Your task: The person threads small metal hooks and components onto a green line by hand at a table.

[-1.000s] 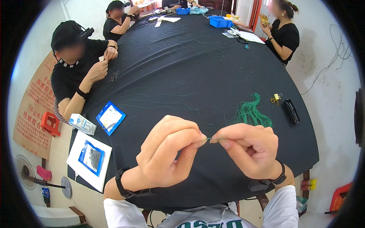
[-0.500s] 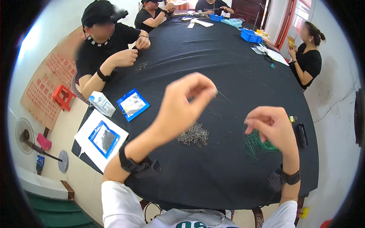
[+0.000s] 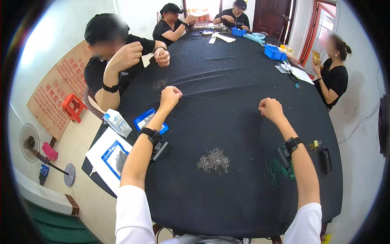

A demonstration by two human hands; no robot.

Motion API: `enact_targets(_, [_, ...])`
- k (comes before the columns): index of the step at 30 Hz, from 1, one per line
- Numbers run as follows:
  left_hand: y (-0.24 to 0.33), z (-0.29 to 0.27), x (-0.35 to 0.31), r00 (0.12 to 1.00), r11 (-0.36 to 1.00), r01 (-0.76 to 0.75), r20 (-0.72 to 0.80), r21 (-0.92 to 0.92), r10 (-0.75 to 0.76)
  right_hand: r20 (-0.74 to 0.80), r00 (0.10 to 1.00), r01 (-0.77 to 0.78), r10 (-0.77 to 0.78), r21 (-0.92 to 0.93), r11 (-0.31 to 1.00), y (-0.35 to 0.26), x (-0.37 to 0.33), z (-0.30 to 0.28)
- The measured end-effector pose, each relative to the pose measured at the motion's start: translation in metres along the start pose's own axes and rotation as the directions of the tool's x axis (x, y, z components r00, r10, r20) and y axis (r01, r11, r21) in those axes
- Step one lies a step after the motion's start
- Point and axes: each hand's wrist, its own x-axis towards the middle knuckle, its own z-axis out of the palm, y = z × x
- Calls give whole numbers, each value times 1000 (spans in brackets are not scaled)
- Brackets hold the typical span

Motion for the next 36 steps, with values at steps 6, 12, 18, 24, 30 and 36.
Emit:
enact_targets(6, [-14, 7, 14, 993, 969, 106, -73, 225, -92, -163, 986, -44, 44, 1, 999, 8, 21, 16])
enact_targets(12, [-16, 8, 12, 992, 936, 95, -110, 339, -61, -119, 991, -57, 63, 48, 997, 9, 1, 4])
enact_targets(18, [-2, 11, -6, 996, 835, -64, -17, 547, 88, -156, 987, -18, 31, 84, 996, 29, -28, -24])
enact_targets(24, [55, -19, -71, 913, 837, -396, 62, 377, 404, -98, 995, 12, 9, 210, 978, 14, -73, -77])
enact_targets(30, [117, -23, -147, 821, 882, -464, 334, -81, 463, 200, 972, 64, -122, 275, 959, 0, -126, -66])
enact_targets(36, [131, -7, -185, 783, 865, -463, 369, -192, 501, 118, 986, 122, -120, -11, 992, -41, -174, -34])
